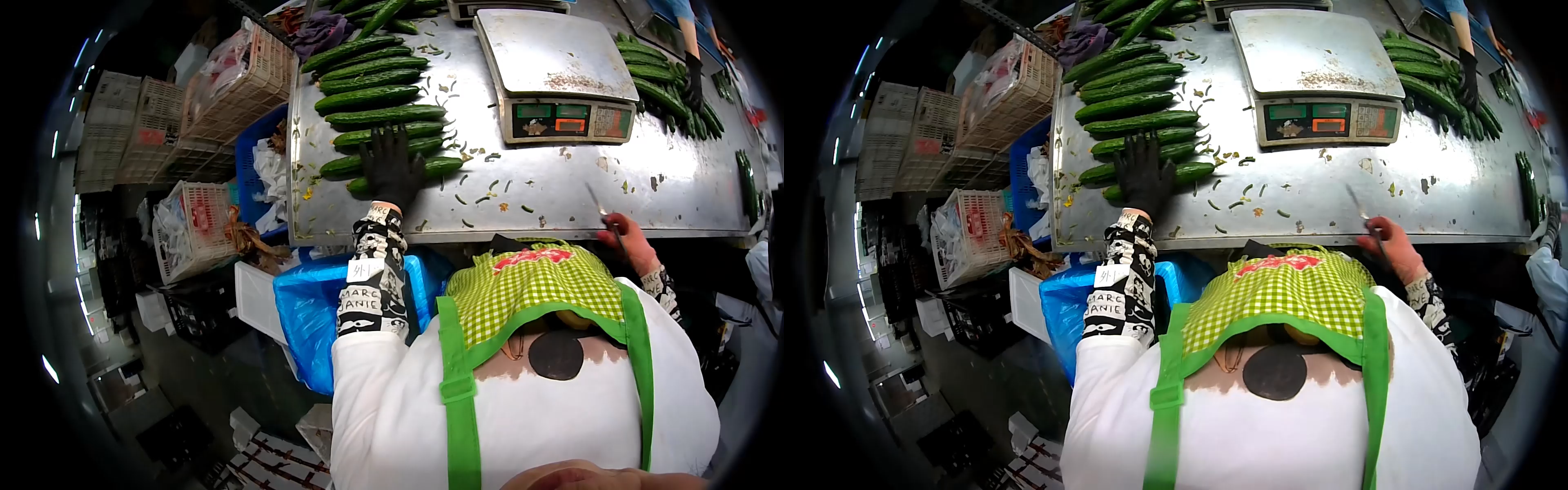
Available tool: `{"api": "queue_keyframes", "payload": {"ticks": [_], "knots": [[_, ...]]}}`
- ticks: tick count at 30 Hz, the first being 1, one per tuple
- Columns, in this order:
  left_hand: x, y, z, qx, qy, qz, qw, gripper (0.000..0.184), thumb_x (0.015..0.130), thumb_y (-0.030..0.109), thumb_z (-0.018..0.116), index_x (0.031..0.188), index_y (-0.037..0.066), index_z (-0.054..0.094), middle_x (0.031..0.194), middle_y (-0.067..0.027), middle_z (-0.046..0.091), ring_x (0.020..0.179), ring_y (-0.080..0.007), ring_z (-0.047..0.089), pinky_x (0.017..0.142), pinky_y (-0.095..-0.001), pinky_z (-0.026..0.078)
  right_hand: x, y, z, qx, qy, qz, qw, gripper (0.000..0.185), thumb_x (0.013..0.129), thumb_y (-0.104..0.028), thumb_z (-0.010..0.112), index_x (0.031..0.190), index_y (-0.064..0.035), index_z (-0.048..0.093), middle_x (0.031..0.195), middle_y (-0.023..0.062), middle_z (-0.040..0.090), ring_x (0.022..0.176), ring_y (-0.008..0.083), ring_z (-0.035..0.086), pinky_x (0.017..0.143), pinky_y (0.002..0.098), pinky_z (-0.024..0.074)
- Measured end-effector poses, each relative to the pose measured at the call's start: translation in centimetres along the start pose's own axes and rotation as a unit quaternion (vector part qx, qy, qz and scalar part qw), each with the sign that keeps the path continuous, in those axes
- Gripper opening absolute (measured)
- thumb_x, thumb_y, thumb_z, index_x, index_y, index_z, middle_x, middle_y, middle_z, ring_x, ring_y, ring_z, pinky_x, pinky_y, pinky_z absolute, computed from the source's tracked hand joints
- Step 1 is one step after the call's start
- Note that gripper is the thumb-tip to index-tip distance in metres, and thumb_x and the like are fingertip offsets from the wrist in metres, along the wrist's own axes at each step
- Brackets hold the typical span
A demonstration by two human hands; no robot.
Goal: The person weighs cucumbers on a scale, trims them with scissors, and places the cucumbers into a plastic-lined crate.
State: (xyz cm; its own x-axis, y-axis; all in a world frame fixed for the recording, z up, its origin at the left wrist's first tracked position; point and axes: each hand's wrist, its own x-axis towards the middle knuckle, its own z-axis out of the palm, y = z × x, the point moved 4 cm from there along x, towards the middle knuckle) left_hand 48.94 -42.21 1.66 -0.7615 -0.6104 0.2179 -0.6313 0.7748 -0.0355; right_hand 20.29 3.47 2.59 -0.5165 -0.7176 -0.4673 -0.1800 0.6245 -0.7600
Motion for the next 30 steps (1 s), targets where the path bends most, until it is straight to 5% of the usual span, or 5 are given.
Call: {"api": "queue_keyframes", "payload": {"ticks": [3,7,11,16,30], "knots": [[-0.3,0.0,0.8,0.007,0.021,0.009,1.0,0.072,0.094,0.049,0.05,0.155,0.012,0.036,0.161,-0.0158,0.031,0.151,-0.0381,0.02,0.122,-0.0583,0.008,1.9,-7.5,4.2,-0.047,-0.083,-0.132,0.987,0.035,0.091,-0.021,0.073,0.116,-0.0027,0.058,0.088,0.0028,0.059,0.076,0.0104,0.056,0.064,0.0252,0.0457],[-1.1,-0.1,0.1,-0.031,0.004,0.033,0.999,0.073,0.095,0.049,0.05,0.154,0.008,0.037,0.16,-0.0185,0.033,0.15,-0.0395,0.023,0.123,-0.0553,0.01,6.1,-16.8,10.1,0.102,-0.223,-0.046,0.968,0.041,0.095,-0.023,0.066,0.126,-0.001,0.05,0.09,0.0053,0.062,0.075,0.0125,0.06,0.064,0.0289,0.0511],[-2.3,-0.3,0.3,-0.039,0.021,0.041,0.998,0.073,0.095,0.05,0.049,0.153,0.008,0.038,0.159,-0.0191,0.035,0.15,-0.0395,0.024,0.123,-0.055,0.01,8.9,-21.3,15.1,0.035,-0.308,-0.038,0.95,0.04,0.096,-0.029,0.062,0.121,0.0003,0.051,0.092,0.009,0.065,0.077,0.015,0.063,0.061,0.0301,0.0529],[-2.1,-0.1,0.0,-0.045,0.011,0.026,0.999,0.074,0.095,0.052,0.049,0.154,0.01,0.037,0.159,-0.0178,0.035,0.151,-0.0382,0.022,0.123,-0.0542,0.01,11.3,-21.0,18.7,0.086,-0.336,-0.003,0.938,0.025,0.093,-0.027,0.059,0.093,-0.002,0.06,0.08,0.0076,0.067,0.063,0.0152,0.062,0.054,0.0296,0.0505],[-2.6,0.0,0.2,-0.047,0.035,0.03,0.998,0.073,0.096,0.05,0.049,0.157,0.014,0.033,0.161,-0.0154,0.032,0.151,-0.0367,0.022,0.124,-0.0538,0.009,11.0,-22.2,19.9,0.153,-0.247,-0.053,0.955,0.03,0.096,-0.028,0.054,0.083,-0.0017,0.059,0.07,0.0044,0.059,0.056,0.013,0.054,0.049,0.0296,0.0432]]}}
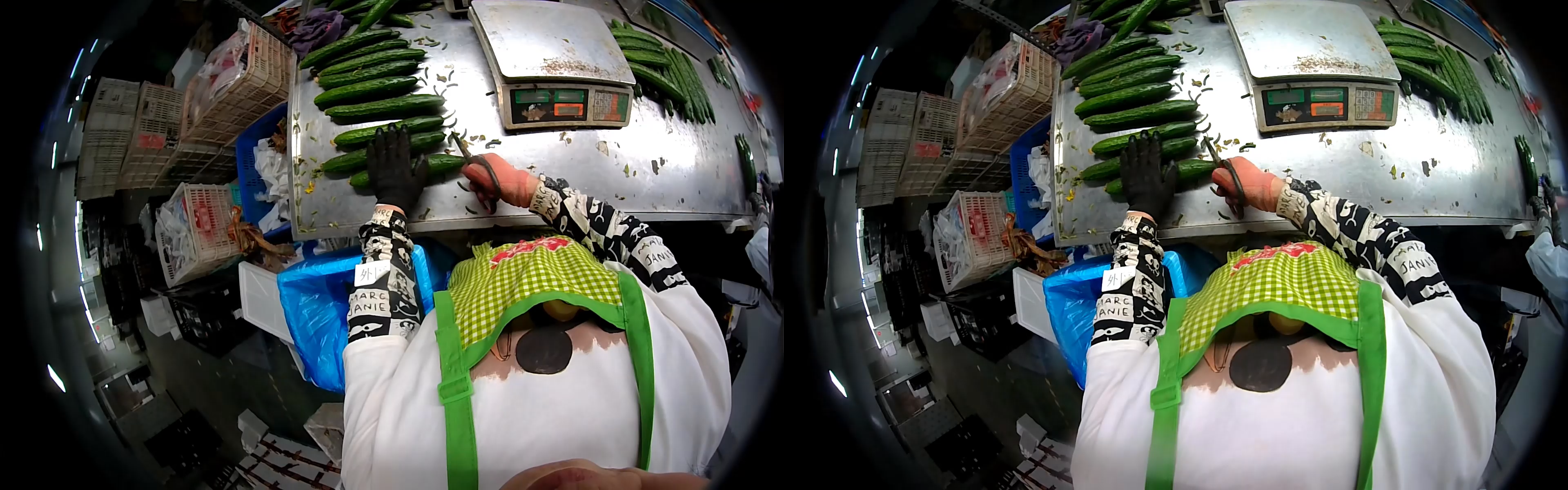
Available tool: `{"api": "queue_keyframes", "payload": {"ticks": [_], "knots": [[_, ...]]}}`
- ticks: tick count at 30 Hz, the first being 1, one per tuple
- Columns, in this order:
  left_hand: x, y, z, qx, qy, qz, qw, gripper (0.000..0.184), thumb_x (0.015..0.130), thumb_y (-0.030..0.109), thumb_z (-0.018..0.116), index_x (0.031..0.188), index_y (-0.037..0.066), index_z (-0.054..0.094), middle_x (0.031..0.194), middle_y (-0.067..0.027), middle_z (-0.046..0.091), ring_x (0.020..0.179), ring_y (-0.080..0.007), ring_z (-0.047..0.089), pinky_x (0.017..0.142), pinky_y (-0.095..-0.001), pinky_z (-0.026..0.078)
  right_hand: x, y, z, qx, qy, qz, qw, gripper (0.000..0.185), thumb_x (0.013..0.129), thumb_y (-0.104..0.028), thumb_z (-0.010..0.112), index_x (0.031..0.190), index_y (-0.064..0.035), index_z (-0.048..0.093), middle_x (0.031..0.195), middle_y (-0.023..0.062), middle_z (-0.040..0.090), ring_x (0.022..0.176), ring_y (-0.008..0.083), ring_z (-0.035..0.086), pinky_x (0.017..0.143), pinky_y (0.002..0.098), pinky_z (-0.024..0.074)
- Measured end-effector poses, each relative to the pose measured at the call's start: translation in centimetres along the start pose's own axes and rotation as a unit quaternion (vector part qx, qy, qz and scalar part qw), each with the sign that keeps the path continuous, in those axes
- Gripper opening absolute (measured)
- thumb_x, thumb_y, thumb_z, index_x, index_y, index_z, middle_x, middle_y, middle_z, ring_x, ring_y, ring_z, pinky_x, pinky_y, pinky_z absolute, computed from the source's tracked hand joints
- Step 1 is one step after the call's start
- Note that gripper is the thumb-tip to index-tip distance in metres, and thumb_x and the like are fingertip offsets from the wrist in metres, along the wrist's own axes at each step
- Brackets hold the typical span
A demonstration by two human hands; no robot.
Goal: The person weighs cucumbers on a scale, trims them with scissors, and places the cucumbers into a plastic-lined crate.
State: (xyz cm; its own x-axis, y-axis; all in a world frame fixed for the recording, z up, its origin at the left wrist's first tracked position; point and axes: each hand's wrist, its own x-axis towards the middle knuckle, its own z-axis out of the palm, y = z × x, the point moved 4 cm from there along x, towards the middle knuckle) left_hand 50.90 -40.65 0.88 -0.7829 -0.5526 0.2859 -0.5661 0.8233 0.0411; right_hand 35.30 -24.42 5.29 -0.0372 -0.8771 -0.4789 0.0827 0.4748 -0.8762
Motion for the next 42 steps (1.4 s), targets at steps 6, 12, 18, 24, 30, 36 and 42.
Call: {"api": "queue_keyframes", "payload": {"ticks": [6,12,18,24,30,36,42], "knots": [[0.4,0.3,-0.5,0.03,-0.039,-0.017,0.999,0.072,0.097,0.05,0.046,0.158,0.013,0.031,0.163,-0.0141,0.029,0.152,-0.0364,0.02,0.124,-0.0532,0.008,-5.4,-0.1,0.2,0.102,-0.004,0.068,0.992,0.029,0.099,-0.032,0.052,0.098,-0.0035,0.058,0.084,0.0065,0.066,0.066,0.0133,0.064,0.054,0.0277,0.0473],[1.6,0.0,0.2,0.065,-0.061,-0.022,0.996,0.074,0.098,0.054,0.043,0.159,0.014,0.028,0.165,-0.0122,0.026,0.153,-0.0349,0.016,0.124,-0.0525,0.007,-6.7,0.1,0.9,0.066,-0.067,0.101,0.99,0.027,0.1,-0.025,0.046,0.092,-0.001,0.057,0.09,0.0106,0.07,0.073,0.0148,0.068,0.063,0.0304,0.0563],[1.5,-0.1,0.1,0.033,-0.049,-0.017,0.998,0.075,0.097,0.053,0.046,0.159,0.016,0.027,0.165,-0.0116,0.027,0.153,-0.0348,0.016,0.124,-0.0531,0.008,-3.7,1.7,0.5,-0.032,-0.076,0.032,0.996,0.028,0.099,-0.021,0.045,0.083,0.0001,0.055,0.083,0.0108,0.068,0.071,0.014,0.067,0.058,0.0307,0.0546],[1.3,-0.2,0.0,0.021,-0.033,-0.019,0.999,0.074,0.096,0.052,0.048,0.158,0.016,0.03,0.164,-0.0112,0.028,0.153,-0.0347,0.017,0.124,-0.0524,0.008,-2.7,2.5,-0.1,-0.17,-0.049,-0.069,0.982,0.031,0.097,-0.023,0.048,0.079,0.0014,0.056,0.077,0.0104,0.066,0.063,0.0188,0.063,0.054,0.0354,0.051],[1.6,-0.1,-0.5,0.034,-0.057,-0.026,0.997,0.073,0.095,0.051,0.048,0.157,0.015,0.033,0.163,-0.0114,0.031,0.152,-0.0344,0.021,0.124,-0.0519,0.008,-1.6,0.2,-1.6,-0.067,0.024,0.023,0.997,0.029,0.095,-0.021,0.05,0.083,0.0026,0.062,0.077,0.0121,0.068,0.058,0.0197,0.059,0.054,0.0364,0.0494],[1.0,-0.2,-0.1,0.04,-0.056,-0.023,0.997,0.074,0.095,0.054,0.047,0.157,0.015,0.033,0.163,-0.0113,0.031,0.151,-0.0353,0.021,0.124,-0.0535,0.007,2.2,-0.3,-3.4,-0.059,-0.034,0.085,0.994,0.031,0.096,-0.029,0.051,0.096,-0.0003,0.063,0.084,0.0084,0.068,0.06,0.0184,0.064,0.054,0.0314,0.0515],[0.7,-0.3,0.1,0.034,-0.036,-0.021,0.999,0.073,0.095,0.053,0.048,0.156,0.016,0.034,0.161,-0.0106,0.035,0.151,-0.0331,0.025,0.124,-0.0527,0.009,6.0,1.2,-4.1,-0.206,-0.057,-0.002,0.977,0.029,0.095,-0.026,0.052,0.089,0.0003,0.064,0.079,0.01,0.067,0.058,0.02,0.063,0.052,0.0346,0.0506]]}}
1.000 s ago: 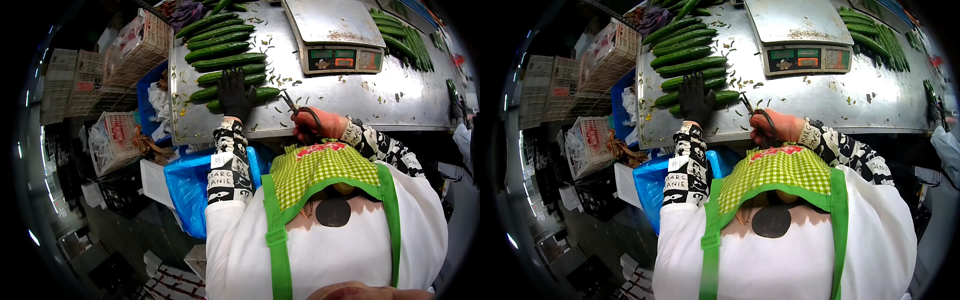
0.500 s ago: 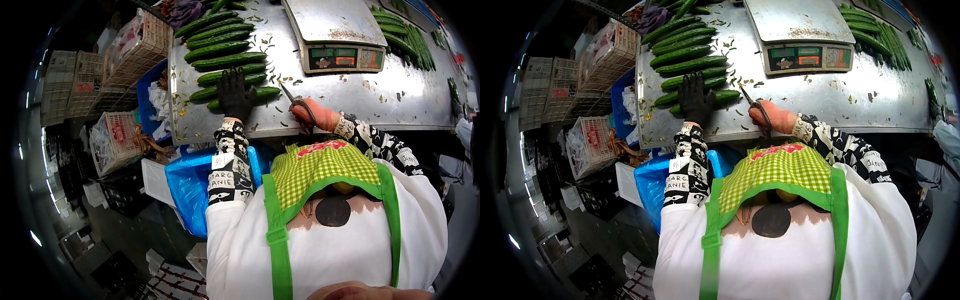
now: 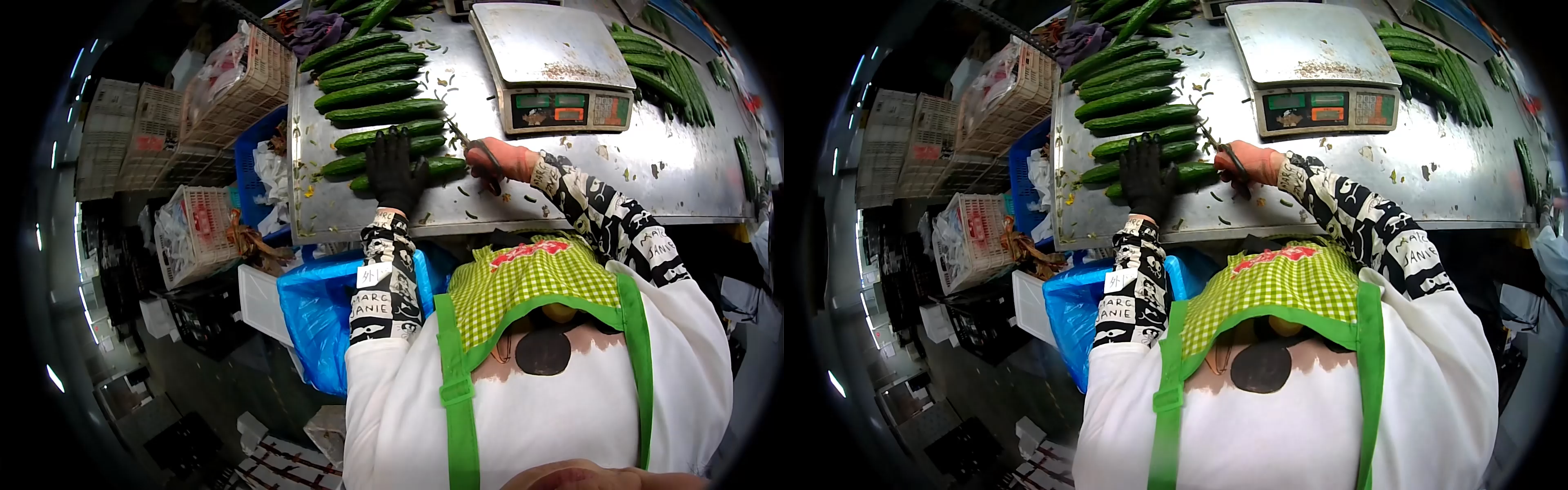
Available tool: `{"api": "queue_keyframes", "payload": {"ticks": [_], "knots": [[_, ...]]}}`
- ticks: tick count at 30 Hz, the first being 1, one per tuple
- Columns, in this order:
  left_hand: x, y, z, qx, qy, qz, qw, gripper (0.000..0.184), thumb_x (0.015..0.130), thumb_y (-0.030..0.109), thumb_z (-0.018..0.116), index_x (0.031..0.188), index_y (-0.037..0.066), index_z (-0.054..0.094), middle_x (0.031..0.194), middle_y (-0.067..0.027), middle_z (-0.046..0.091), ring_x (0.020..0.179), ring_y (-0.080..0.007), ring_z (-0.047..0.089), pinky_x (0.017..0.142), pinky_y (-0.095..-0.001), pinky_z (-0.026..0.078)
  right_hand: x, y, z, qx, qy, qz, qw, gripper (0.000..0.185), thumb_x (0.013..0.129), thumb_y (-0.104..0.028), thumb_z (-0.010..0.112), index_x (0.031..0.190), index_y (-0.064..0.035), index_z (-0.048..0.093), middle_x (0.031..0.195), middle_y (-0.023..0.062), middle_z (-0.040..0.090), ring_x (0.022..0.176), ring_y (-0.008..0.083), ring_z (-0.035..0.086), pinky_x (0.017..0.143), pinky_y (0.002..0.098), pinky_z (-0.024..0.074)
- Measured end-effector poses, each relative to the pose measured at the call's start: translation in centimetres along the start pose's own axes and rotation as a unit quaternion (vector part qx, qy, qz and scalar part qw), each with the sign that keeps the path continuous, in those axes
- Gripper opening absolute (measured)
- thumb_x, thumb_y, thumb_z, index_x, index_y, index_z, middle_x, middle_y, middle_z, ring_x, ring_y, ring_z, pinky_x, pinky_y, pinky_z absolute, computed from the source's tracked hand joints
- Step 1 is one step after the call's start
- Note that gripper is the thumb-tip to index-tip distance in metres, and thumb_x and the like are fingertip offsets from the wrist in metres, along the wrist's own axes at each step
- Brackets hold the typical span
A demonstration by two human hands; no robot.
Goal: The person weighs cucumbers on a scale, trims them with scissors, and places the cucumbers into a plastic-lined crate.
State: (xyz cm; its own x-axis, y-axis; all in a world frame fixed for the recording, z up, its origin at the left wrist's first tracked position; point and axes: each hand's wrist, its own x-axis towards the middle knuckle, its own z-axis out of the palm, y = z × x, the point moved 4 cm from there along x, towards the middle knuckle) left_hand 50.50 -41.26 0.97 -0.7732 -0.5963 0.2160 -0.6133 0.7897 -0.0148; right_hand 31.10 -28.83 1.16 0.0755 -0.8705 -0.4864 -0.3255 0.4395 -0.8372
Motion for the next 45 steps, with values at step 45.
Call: {"api": "queue_keyframes", "payload": {"ticks": [45], "knots": [[2.7,-0.8,-3.7,-0.062,0.023,-0.006,0.998,0.1,0.078,0.067,0.068,0.158,0.021,0.029,0.161,-0.016,0.031,0.152,-0.0428,0.014,0.119,-0.0685,0.0,-3.9,8.6,-1.0,0.328,0.09,0.02,0.94,0.03,0.097,-0.027,0.058,0.116,-0.0039,0.057,0.069,0.0038,0.054,0.05,0.0166,0.051,0.045,0.0356,0.0468]]}}
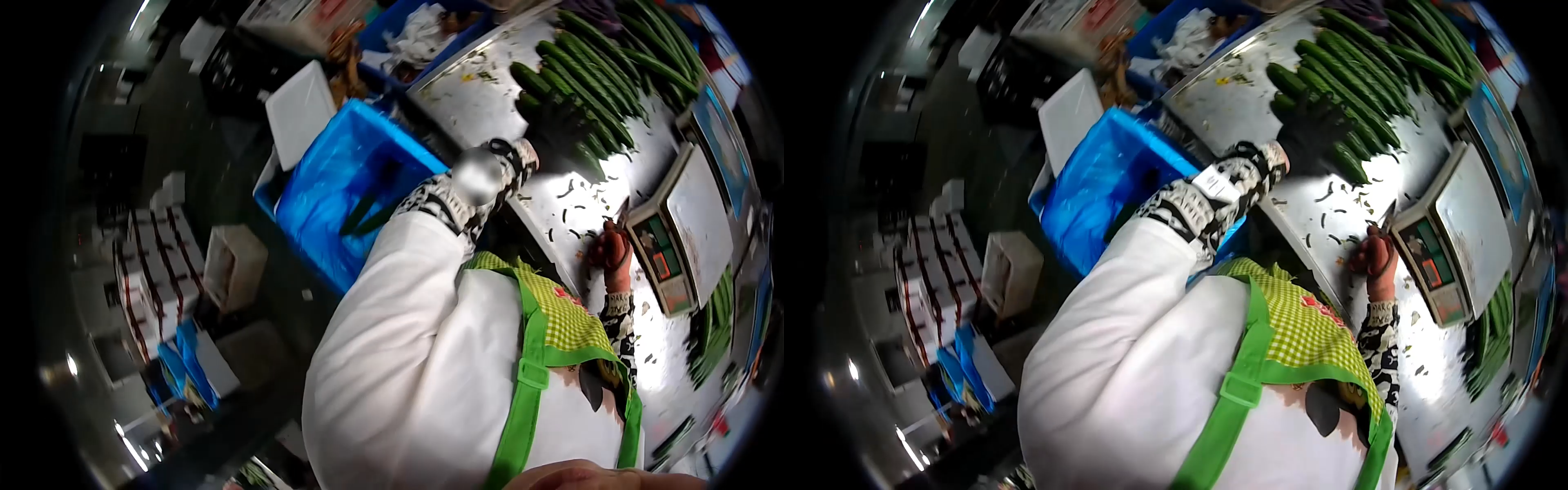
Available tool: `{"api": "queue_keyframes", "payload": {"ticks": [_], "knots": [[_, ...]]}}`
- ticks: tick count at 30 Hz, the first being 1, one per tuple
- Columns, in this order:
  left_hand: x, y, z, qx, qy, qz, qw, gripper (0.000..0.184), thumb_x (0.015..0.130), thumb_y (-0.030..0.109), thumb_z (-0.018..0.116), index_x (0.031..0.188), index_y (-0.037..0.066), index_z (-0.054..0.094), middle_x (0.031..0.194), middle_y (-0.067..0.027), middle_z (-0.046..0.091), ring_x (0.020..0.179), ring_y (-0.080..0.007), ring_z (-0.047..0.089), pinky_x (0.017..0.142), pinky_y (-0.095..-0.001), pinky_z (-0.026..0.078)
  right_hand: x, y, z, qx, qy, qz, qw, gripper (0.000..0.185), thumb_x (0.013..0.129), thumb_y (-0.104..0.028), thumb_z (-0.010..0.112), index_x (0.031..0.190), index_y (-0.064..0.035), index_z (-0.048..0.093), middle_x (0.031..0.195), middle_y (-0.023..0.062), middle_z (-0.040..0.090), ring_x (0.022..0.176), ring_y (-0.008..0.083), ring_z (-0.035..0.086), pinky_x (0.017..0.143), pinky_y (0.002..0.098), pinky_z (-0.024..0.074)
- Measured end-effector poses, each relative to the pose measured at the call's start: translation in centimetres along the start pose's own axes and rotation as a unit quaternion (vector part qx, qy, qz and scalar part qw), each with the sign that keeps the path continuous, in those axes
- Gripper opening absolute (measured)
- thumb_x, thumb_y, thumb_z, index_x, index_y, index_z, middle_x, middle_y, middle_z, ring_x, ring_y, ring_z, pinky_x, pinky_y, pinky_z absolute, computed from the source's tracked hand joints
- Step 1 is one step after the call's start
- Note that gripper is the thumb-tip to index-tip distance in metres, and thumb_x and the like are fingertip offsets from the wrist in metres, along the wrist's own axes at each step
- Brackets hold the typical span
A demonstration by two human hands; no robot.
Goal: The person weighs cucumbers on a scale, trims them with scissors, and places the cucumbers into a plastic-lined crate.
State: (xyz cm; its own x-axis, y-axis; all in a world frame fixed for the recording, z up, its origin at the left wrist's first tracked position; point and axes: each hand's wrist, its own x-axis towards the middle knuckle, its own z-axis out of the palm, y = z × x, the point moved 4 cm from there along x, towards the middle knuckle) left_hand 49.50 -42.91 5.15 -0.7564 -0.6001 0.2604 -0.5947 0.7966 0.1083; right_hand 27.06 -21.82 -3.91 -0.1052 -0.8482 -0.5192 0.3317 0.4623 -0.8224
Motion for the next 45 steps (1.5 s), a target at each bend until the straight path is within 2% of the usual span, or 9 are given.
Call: {"api": "queue_keyframes", "payload": {"ticks": [4,5,9,10,14,18,30,36,45], "knots": [[-8.8,-1.0,-3.8,-0.156,0.209,-0.058,0.964,0.091,0.078,0.063,0.071,0.151,0.016,0.042,0.16,-0.0205,0.028,0.151,-0.0414,0.019,0.119,-0.0673,0.006,-0.1,-0.3,-0.2,0.009,0.034,-0.013,0.999,0.029,0.097,-0.026,0.057,0.114,-0.0035,0.058,0.07,0.0036,0.055,0.05,0.0175,0.052,0.046,0.035,0.0467],[-11.8,-1.9,-5.7,-0.046,0.262,-0.127,0.956,0.085,0.077,0.06,0.073,0.145,0.014,0.049,0.152,-0.0242,0.04,0.141,-0.0407,0.04,0.115,-0.0641,0.026,-0.6,-0.8,0.2,-0.008,0.009,-0.028,1.0,0.028,0.097,-0.026,0.057,0.114,-0.0028,0.059,0.071,0.0032,0.055,0.051,0.0167,0.053,0.046,0.0343,0.0468],[-22.5,-6.3,-9.3,-0.053,0.382,-0.252,0.888,0.066,0.078,0.035,0.081,0.13,0.001,0.059,0.127,-0.0242,0.058,0.12,-0.0446,0.052,0.104,-0.056,0.04,-0.4,-1.1,-0.3,-0.079,0.0,-0.064,0.995,0.028,0.097,-0.028,0.059,0.113,-0.0045,0.061,0.072,0.002,0.056,0.052,0.0148,0.053,0.047,0.0331,0.0463],[-27.2,-7.8,-7.0,0.027,0.324,-0.376,0.868,0.059,0.079,0.036,0.08,0.122,0.0,0.062,0.119,-0.0233,0.063,0.113,-0.0456,0.057,0.099,-0.0534,0.044,-0.4,-0.7,-0.7,-0.09,-0.001,-0.084,0.992,0.028,0.098,-0.028,0.059,0.113,-0.0046,0.061,0.072,0.002,0.056,0.052,0.0148,0.054,0.046,0.0329,0.0461],[-44.6,-13.7,1.5,0.084,-0.091,-0.384,0.915,0.053,0.082,0.036,0.075,0.122,0.003,0.063,0.113,-0.0222,0.066,0.105,-0.043,0.061,0.094,-0.0542,0.047,-0.2,-0.4,-1.1,-0.091,0.022,-0.121,0.988,0.03,0.098,-0.026,0.059,0.118,-0.0046,0.061,0.075,0.002,0.057,0.054,0.0139,0.055,0.047,0.0309,0.0447],[-47.5,-14.0,1.9,-0.003,-0.226,-0.492,0.84,0.059,0.081,0.04,0.075,0.126,0.005,0.061,0.118,-0.0229,0.063,0.109,-0.0423,0.061,0.096,-0.0548,0.047,-0.6,-0.8,-0.7,-0.104,0.028,-0.095,0.99,0.032,0.098,-0.026,0.058,0.121,-0.0046,0.06,0.076,0.0013,0.057,0.056,0.0121,0.053,0.048,0.0287,0.0433],[-44.6,-16.9,2.3,-0.078,-0.325,-0.519,0.787,0.076,0.078,0.052,0.075,0.139,0.012,0.053,0.134,-0.025,0.056,0.12,-0.0402,0.059,0.1,-0.0569,0.046,-2.1,-3.0,2.7,-0.033,0.075,-0.001,0.997,0.039,0.097,-0.026,0.057,0.128,-0.0032,0.056,0.076,0.0,0.054,0.058,0.0114,0.051,0.05,0.0278,0.0417],[-48.8,-13.4,3.7,-0.083,-0.151,-0.514,0.84,0.096,0.071,0.057,0.078,0.149,0.015,0.039,0.117,-0.0227,0.064,0.103,-0.0388,0.066,0.087,-0.0516,0.053,-2.0,-2.7,1.6,-0.036,0.071,-0.007,0.997,0.036,0.098,-0.025,0.058,0.128,-0.0062,0.057,0.078,-0.0001,0.056,0.059,0.012,0.053,0.05,0.0299,0.0433],[-48.6,-15.4,1.7,0.004,-0.234,-0.519,0.822,0.109,0.066,0.061,0.081,0.152,0.016,0.031,0.126,-0.0185,0.061,0.106,-0.0376,0.064,0.088,-0.0533,0.05,-1.8,-2.2,1.6,0.01,0.089,0.018,0.996,0.035,0.097,-0.023,0.059,0.129,-0.0085,0.058,0.079,0.0,0.058,0.059,0.012,0.054,0.049,0.0306,0.0431]]}}
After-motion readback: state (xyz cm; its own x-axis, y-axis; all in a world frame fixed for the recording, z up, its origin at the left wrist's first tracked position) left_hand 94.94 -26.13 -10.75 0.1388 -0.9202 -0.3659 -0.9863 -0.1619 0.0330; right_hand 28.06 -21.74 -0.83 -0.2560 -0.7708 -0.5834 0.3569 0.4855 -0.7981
